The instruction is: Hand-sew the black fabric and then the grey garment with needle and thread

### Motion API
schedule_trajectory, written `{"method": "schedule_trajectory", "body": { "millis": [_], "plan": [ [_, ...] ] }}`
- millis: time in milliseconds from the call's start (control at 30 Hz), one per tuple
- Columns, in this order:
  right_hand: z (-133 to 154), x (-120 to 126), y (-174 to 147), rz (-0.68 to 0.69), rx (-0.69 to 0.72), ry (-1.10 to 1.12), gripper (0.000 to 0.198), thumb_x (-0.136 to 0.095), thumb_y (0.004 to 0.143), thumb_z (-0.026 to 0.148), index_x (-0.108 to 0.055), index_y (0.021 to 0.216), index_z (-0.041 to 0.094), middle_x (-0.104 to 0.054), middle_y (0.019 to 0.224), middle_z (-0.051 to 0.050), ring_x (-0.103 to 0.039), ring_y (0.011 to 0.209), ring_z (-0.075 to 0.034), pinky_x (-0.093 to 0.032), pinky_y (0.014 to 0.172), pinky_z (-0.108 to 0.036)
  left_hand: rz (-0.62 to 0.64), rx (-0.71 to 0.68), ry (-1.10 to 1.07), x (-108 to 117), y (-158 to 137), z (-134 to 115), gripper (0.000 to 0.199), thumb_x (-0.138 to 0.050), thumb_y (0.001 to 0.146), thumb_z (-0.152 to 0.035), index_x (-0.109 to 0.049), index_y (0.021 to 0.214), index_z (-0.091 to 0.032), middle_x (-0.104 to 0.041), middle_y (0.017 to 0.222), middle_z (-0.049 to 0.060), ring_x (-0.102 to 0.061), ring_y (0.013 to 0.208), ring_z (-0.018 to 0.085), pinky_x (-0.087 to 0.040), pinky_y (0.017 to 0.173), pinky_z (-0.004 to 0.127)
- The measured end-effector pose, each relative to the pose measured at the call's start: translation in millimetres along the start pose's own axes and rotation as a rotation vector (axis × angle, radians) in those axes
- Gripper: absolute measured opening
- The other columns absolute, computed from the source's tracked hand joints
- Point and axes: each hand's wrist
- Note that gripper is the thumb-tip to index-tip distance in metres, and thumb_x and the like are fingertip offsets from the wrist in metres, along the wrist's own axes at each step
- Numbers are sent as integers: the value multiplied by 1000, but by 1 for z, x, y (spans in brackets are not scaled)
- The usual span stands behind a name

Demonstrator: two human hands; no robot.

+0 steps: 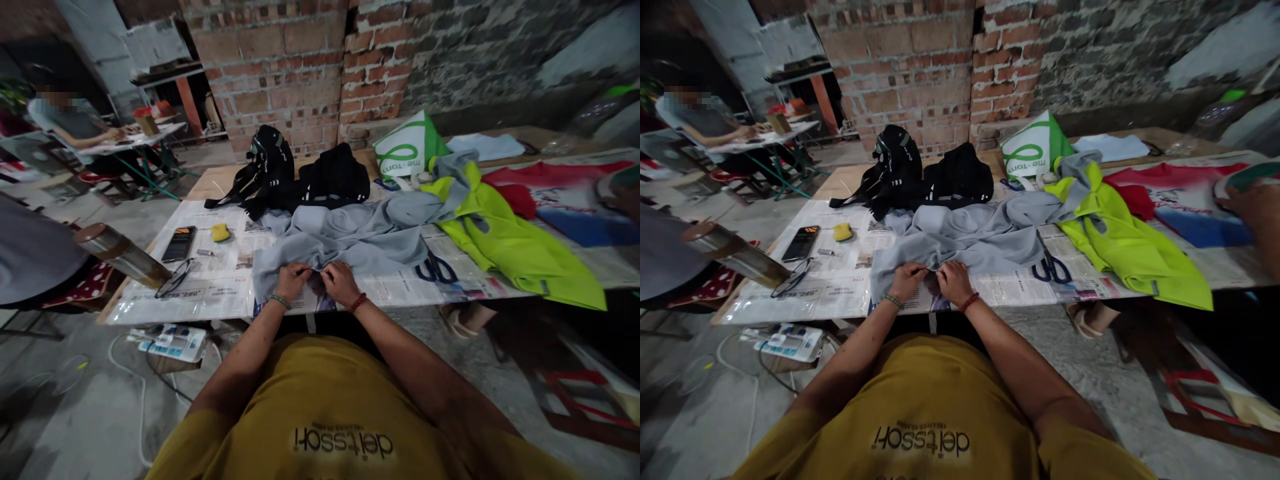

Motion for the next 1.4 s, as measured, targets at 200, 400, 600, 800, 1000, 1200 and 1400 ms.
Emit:
{"method": "schedule_trajectory", "body": {
  "millis": [200, 400, 600, 800, 1000, 1200, 1400],
  "plan": [
    [-1, 1, 0, -32, -4, 66, 18, -48, 85, 20, -55, 69, 18, -62, 72, -5, -55, 75, -17, -36, 73, -29, -28, -5, -6, -1, 1, 0, 13, -63, 76, -14, -73, 81, -20, -72, 82, 2, -63, 79, 14, -49, 78, 26],
    [-1, 4, 5, -107, -104, 268, 16, -52, 82, 25, -62, 73, 19, -69, 77, -4, -61, 77, -17, -42, 77, -30, 98, -156, 112, 2, 1, -3, 11, -62, 76, -15, -72, 74, -17, -70, 70, 1, -60, 68, 12, -47, 72, 24],
    [11, 6, 12, -78, -358, 535, 19, -57, 77, 33, -68, 71, 20, -70, 71, -1, -63, 67, -16, -48, 66, -27, 93, -171, 80, 3, 1, -2, 21, -56, 81, -26, -69, 67, -15, -64, 64, 0, -55, 62, 11, -42, 64, 21],
    [19, 0, 13, -123, -233, 544, 20, -53, 81, 31, -69, 78, 20, -72, 83, -4, -66, 81, -18, -50, 79, -31, 109, -139, 20, 3, 2, 1, 26, -53, 83, -29, -66, 65, -15, -61, 63, -1, -54, 64, 11, -42, 65, 21],
    [17, -13, 12, -169, -463, 832, 25, -53, 79, 39, -68, 82, 19, -71, 75, -3, -65, 69, -16, -51, 70, -29, 120, -167, -14, 4, 1, 0, 34, -50, 84, -35, -61, 61, -13, -56, 60, 0, -49, 61, 11, -39, 61, 21],
    [11, -19, 17, -273, -649, 1122, 28, -64, 68, 45, -65, 74, 17, -66, 64, 0, -58, 57, -12, -48, 60, -25, 116, -169, -28, 3, 2, -1, 36, -50, 83, -34, -53, 53, -14, -47, 55, -2, -44, 57, 9, -35, 58, 22],
    [8, -10, 17, -305, -658, 1247, 32, -67, 68, 47, -60, 78, 17, -66, 68, 0, -59, 56, -9, -47, 55, -21, 109, -134, -55, 3, 1, 0, 34, -51, 81, -32, -52, 53, -15, -46, 54, -3, -44, 57, 10, -35, 59, 22]
  ]
}}
Point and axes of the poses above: each hand's wrist, its own y-axis towards the middle knuckle, its own x-axis out of the back of the hand, z = x × y
